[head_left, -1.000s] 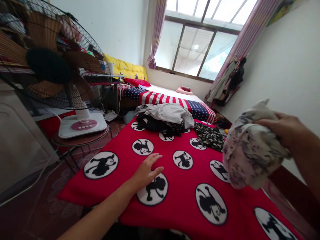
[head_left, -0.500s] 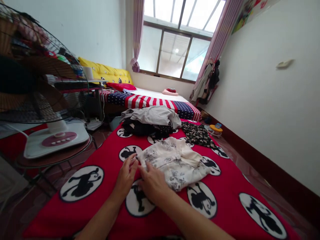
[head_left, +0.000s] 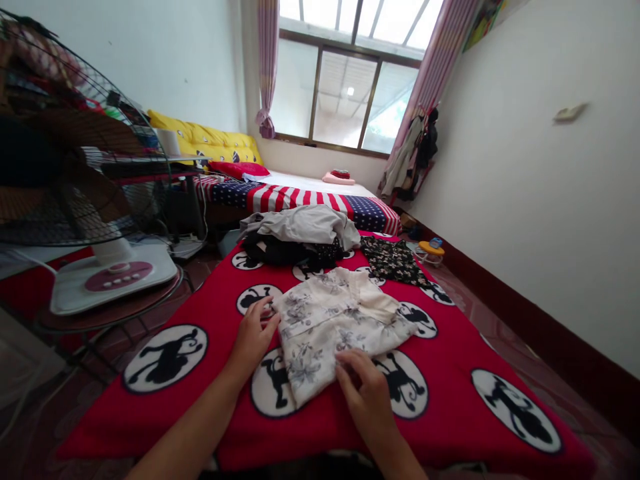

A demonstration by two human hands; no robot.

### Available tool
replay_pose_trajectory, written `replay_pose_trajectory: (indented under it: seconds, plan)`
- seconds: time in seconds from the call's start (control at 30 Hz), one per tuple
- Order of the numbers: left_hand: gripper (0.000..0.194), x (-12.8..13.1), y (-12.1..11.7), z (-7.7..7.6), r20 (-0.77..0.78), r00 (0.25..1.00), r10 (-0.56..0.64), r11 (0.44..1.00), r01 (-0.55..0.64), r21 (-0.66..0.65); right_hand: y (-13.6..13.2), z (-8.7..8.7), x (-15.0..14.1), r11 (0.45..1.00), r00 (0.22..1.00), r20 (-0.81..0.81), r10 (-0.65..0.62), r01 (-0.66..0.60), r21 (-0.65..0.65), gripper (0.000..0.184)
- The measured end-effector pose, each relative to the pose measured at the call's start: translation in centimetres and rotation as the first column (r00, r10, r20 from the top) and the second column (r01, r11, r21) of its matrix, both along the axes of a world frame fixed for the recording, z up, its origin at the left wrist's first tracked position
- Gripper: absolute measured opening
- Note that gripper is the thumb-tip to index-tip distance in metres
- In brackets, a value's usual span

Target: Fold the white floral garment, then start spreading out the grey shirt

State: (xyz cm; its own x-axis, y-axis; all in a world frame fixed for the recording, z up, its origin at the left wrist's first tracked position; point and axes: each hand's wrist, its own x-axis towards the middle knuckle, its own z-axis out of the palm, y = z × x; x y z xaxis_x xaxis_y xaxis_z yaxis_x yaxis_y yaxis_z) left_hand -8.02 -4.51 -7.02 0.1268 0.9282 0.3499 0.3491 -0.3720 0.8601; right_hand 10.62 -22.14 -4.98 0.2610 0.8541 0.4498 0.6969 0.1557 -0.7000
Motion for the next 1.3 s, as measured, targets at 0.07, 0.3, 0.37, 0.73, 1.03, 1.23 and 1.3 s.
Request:
replay_pose_trajectory:
  seconds: [0.07, 0.3, 0.37, 0.73, 1.03, 1.23, 1.3]
  plan:
    - [0.046, 0.1, 1.8, 0.7, -0.110, 0.993, 0.041, 0.998, -0.045, -0.037, -0.4, 0.0, 0.4, 0.993, 0.999, 0.003, -0.042, 0.042, -0.112, 0.015]
    - [0.033, 1.3, 6.1, 2.3, -0.464, 0.878, -0.115, 0.992, 0.122, -0.015, -0.7, -0.3, 1.6, 0.921, 0.955, -0.269, -0.125, 0.011, -0.390, 0.022]
    - [0.023, 1.2, 6.3, 2.0, -0.480, 0.868, -0.128, 0.990, 0.143, -0.007, -0.8, -0.1, 1.9, 0.909, 0.937, -0.319, -0.141, -0.005, -0.417, 0.023]
    - [0.041, 0.0, 7.1, 0.8, -0.070, 0.989, -0.131, 0.991, 0.130, -0.028, 0.2, -0.3, -4.4, 0.962, 0.946, 0.269, 0.180, -0.112, -0.249, 0.018]
    - [0.061, -4.0, 1.3, 2.7, 0.097, 0.927, -0.363, 0.828, 0.369, -0.422, -3.3, 2.6, 3.3, 0.913, 0.961, 0.004, 0.276, -0.261, -0.314, 0.013]
    - [0.067, -4.0, -0.8, 3.1, 0.046, 0.879, -0.475, 0.743, 0.429, -0.513, -5.3, 1.8, 7.3, 0.947, 0.926, -0.363, -0.102, -0.021, -0.321, 0.024]
    - [0.071, -2.8, 0.2, 3.0, 0.041, 0.907, -0.419, 0.796, 0.388, -0.465, -4.7, 0.9, 7.6, 0.930, 0.816, -0.507, -0.277, 0.096, -0.354, 0.041]
